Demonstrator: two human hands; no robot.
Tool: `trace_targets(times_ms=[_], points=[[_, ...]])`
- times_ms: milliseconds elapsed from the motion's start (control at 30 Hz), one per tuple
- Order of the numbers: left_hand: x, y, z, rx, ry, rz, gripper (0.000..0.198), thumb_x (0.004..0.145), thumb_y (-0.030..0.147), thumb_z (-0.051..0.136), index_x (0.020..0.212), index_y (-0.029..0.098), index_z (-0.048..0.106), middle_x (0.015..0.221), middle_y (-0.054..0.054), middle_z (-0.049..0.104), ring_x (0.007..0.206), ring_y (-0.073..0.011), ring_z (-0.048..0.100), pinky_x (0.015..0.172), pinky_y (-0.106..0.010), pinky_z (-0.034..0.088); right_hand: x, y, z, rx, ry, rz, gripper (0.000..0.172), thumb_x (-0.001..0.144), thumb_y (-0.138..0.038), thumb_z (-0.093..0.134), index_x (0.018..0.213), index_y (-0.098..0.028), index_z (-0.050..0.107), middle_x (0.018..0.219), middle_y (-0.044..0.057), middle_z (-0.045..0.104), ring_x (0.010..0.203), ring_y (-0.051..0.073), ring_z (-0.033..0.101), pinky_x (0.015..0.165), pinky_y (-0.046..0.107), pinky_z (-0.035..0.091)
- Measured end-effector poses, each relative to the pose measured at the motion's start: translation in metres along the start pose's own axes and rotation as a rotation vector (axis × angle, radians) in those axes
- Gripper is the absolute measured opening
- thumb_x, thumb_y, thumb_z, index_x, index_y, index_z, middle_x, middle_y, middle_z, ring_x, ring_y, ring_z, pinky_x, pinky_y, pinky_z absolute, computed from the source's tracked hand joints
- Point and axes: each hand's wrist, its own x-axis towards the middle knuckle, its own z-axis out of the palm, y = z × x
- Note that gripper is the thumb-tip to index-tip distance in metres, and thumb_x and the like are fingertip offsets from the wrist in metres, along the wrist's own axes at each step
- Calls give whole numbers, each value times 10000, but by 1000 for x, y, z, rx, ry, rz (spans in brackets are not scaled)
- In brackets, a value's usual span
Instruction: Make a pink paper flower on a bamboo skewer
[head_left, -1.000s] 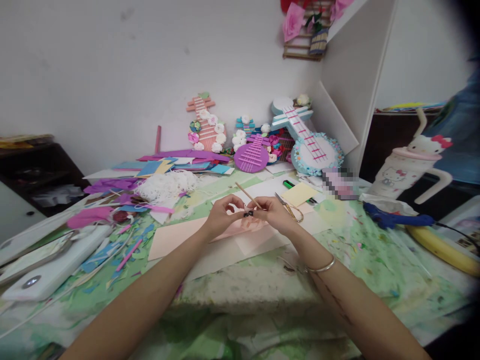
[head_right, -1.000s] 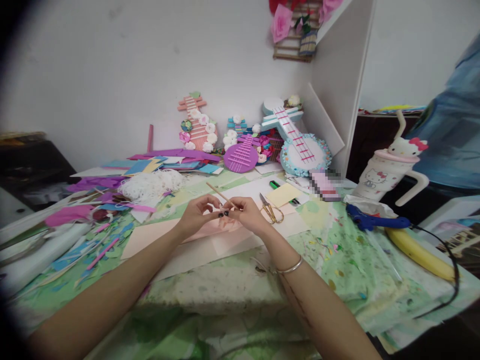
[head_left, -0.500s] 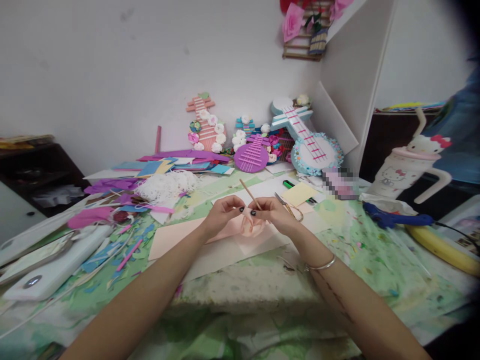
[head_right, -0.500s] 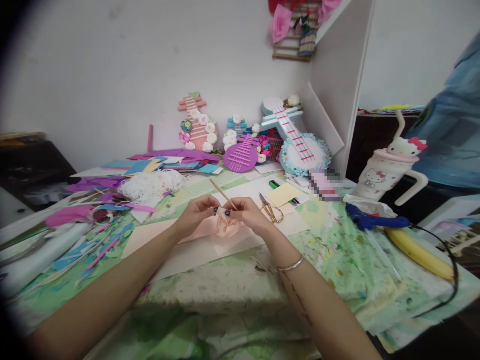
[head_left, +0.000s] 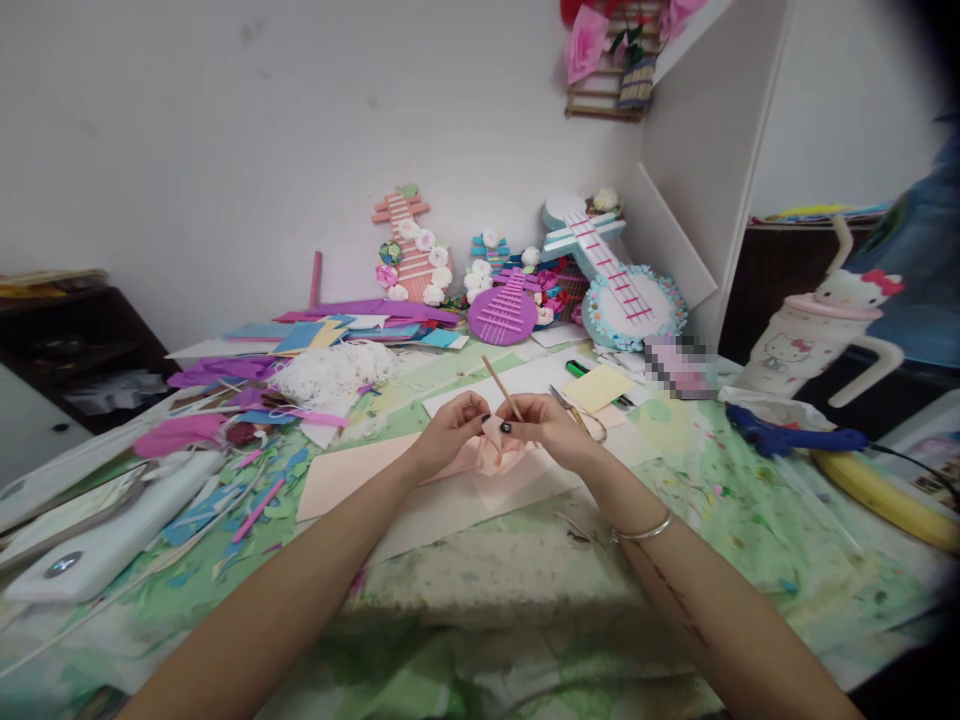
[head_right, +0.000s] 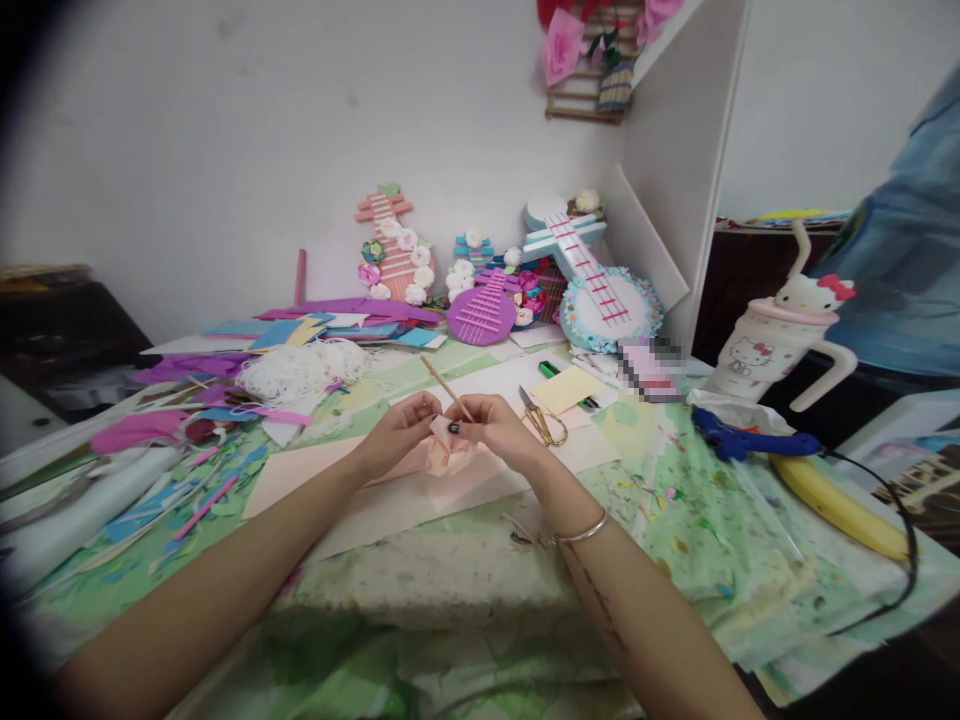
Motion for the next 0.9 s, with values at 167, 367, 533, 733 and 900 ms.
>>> trace_targets(times_ms=[167,367,533,733,900], points=[[1,0,-1,9,46,98,231,688,262,704,756,156,511,763,7,506,728,-101,502,688,-222,408,1,1,1,2,77,23,207,648,-283,690,769,-134,609,631,-26,555,548,74,467,516,195,324],[1,2,-6,64,20,71,174,663,241,703,739,136,587,747,-19,548,720,-127,521,700,-255,418,3,1,3,-11,128,69,216,627,-289,691,751,-144,589,598,-42,525,500,63,428,482,194,308],[0,2,-7,55,-47,41,114,705,212,629,785,134,647,777,-35,609,755,-147,550,743,-270,410,3,1,4,-16,142,88,257,623,-342,698,721,-149,560,612,-33,535,538,79,464,510,203,342],[1,2,-8,121,-25,-1,216,755,351,615,752,138,648,701,-25,606,675,-131,528,675,-252,403,5,5,3,-107,186,58,224,643,-332,663,716,-159,543,601,-41,507,542,82,451,508,204,336],[-1,2,-3,84,-68,-65,266,704,378,678,734,118,630,724,-43,634,691,-141,573,676,-257,428,6,7,5,-318,215,-30,111,691,-272,589,718,-167,565,621,-32,522,575,91,459,529,206,350]])
